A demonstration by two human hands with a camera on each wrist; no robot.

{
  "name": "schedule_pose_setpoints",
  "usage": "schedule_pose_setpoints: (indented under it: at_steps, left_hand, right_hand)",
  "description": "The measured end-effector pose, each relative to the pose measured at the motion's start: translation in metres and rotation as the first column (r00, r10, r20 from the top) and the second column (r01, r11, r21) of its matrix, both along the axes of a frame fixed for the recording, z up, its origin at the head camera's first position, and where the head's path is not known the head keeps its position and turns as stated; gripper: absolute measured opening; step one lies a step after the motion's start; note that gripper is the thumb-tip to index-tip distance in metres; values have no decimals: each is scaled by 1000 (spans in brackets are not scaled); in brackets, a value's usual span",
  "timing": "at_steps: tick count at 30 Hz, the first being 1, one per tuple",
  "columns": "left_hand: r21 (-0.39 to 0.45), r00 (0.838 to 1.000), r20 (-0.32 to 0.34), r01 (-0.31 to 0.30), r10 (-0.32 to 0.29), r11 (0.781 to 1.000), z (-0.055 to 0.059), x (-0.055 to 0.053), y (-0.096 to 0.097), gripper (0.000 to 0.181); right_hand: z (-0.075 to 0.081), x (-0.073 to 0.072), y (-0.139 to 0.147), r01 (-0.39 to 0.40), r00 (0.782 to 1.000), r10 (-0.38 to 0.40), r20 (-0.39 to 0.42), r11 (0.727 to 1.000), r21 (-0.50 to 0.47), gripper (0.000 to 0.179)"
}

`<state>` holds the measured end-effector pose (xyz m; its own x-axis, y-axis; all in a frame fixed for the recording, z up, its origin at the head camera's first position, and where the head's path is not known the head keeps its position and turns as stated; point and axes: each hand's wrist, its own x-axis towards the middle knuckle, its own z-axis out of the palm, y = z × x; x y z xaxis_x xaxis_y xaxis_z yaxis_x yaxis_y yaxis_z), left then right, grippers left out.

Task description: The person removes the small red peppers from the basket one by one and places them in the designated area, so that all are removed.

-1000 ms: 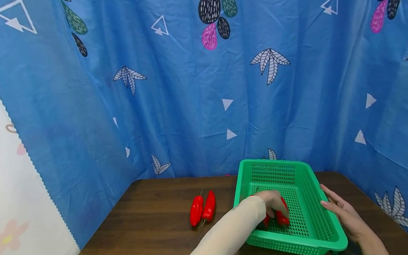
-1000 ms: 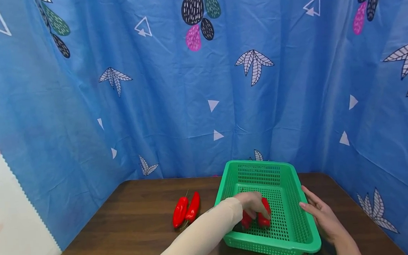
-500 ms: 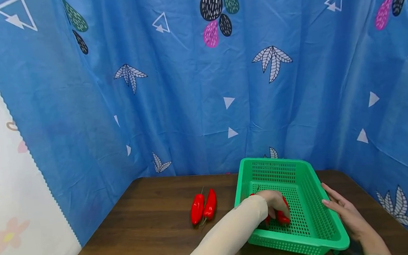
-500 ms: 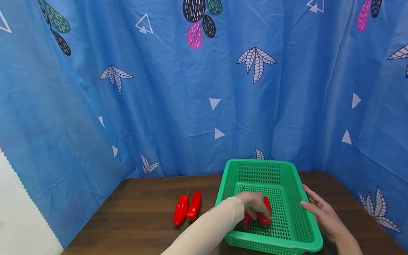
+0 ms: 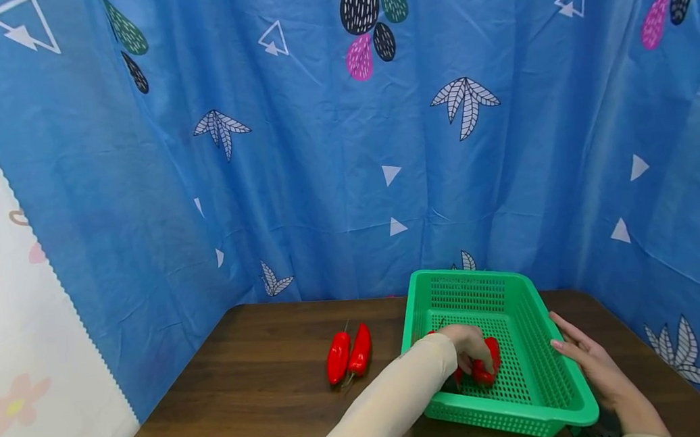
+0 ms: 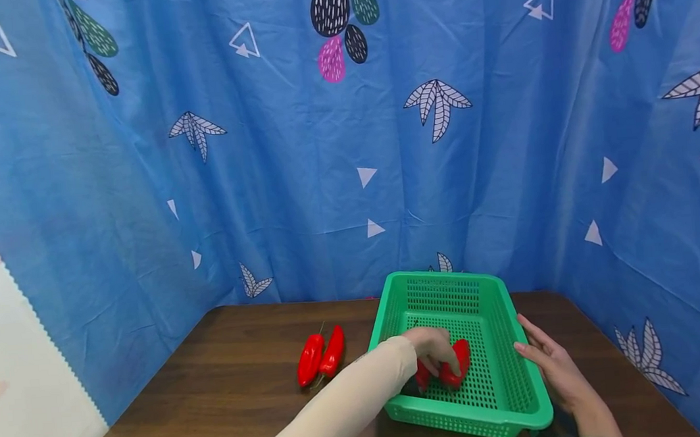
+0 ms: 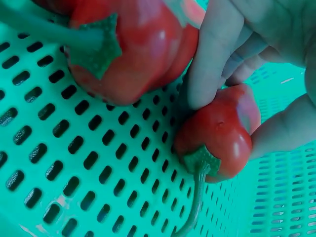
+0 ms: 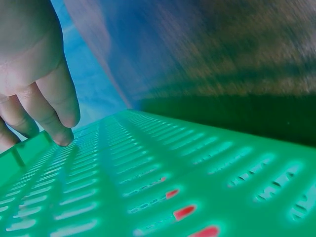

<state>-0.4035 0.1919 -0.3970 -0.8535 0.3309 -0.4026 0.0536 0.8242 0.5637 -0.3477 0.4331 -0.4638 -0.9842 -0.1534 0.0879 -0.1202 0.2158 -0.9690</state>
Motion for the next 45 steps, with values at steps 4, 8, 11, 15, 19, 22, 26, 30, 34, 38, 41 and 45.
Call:
schedule_pose_setpoints:
  at_steps: [4,8,11,15,19,22,26,30,34,38,41,45]
  left_hand:
    - [-33,1000,-12,23,-23,999,-2,-3,2,24]
    - [-47,999,-8,39,-39,998,-5,-4,2,26]
    - [-38,999,3,52,-52,998,-5,-4,1,28]
    - [-20,998,12,69,-69,997,-4,-3,-1,23]
    - [-3,998,12,66,-66,998,-1,-2,1,20]
    - [9,998,11,65,-65,998,0,-1,1,21]
    - [19,997,7,79,-79,997,1,2,1,18]
    - [2,995,2,99,-99,995,3,5,1,16]
    - [-10,992,3,125,-125,992,5,6,0,19]
    - [8,989,10,151,-151,989,7,8,-3,11]
    - [25,986,19,167,-167,986,8,8,-5,9]
    - [42,983,31,180,-182,983,12,7,-8,7]
  right_hand:
    - [2,0,1,6,1000,-6,26,1000,-18,68]
    - [3,-1,0,13,999,-12,51,999,-32,70]
    - [4,-1,-2,12,999,-11,38,999,-31,69]
    - [2,0,-3,9,1000,-8,21,1000,-26,67]
    - [3,1,-2,17,1000,-17,9,1000,-10,67]
    - [4,1,-2,24,1000,-24,16,1000,-14,67]
    - [3,0,-2,16,1000,-15,18,999,-30,69]
    - [1,0,-2,21,1000,-21,3,1000,-16,68]
    - [0,-1,-2,19,1000,-19,-7,1000,-10,68]
    - [2,-1,-2,14,1000,-14,-11,1000,-24,69]
    - [2,-1,-3,15,1000,-15,-4,1000,-21,69]
    - [2,-1,-1,12,1000,-12,1,1000,-17,69]
